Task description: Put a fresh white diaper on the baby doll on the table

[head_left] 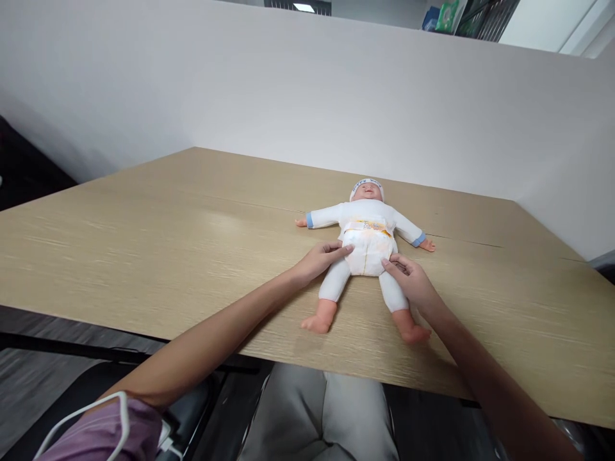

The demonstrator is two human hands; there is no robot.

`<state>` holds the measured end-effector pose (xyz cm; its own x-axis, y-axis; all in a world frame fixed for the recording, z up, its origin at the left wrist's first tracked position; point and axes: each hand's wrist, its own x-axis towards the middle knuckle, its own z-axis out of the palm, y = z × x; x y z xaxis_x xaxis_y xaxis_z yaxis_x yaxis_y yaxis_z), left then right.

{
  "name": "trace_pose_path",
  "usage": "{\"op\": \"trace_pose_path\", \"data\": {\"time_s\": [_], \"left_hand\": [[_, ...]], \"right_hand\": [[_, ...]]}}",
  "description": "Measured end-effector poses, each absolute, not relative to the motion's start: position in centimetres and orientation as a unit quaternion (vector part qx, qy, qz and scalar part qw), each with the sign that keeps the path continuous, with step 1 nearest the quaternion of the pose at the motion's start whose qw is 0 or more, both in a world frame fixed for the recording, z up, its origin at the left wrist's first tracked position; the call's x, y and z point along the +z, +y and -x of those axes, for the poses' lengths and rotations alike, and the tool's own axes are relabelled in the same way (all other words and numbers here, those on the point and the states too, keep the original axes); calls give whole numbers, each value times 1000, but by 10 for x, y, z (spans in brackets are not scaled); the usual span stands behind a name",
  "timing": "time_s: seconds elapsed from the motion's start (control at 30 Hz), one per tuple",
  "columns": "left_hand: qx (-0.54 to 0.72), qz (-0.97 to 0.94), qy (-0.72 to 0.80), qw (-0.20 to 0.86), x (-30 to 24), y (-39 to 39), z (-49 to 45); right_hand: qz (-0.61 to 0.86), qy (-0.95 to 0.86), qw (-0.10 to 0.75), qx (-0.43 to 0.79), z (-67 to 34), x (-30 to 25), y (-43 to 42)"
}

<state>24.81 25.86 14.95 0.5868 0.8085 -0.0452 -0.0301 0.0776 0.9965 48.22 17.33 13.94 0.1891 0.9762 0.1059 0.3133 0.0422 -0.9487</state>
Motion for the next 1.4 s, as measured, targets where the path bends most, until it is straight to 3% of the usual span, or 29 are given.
{"op": "trace_pose_path", "data": {"time_s": [0.13, 0.47, 0.67, 0.77, 0.93, 1.03, 1.17, 1.4], "left_hand": [[337, -591, 341, 649, 146, 262, -246], [363, -596, 355, 622, 148, 260, -246], [374, -712, 375, 461, 151, 260, -241], [373, -765, 384, 359, 152, 260, -237], [393, -787, 377, 289, 148, 282, -228], [418, -780, 416, 209, 143, 313, -226], [338, -812, 470, 75, 134, 355, -234], [262, -838, 472, 80, 119, 381, -234]], "right_hand": [[598, -539, 494, 328, -481, 138, 170], [669, -577, 453, 119, -471, 150, 156], [635, -617, 462, 51, -474, 151, 155], [637, -580, 504, 63, -481, 147, 159], [618, -530, 581, 14, -510, 133, 180], [626, -589, 503, -85, -536, 125, 205], [649, -656, 344, -174, -561, 113, 248], [680, -680, 242, -130, -579, 100, 270]]}}
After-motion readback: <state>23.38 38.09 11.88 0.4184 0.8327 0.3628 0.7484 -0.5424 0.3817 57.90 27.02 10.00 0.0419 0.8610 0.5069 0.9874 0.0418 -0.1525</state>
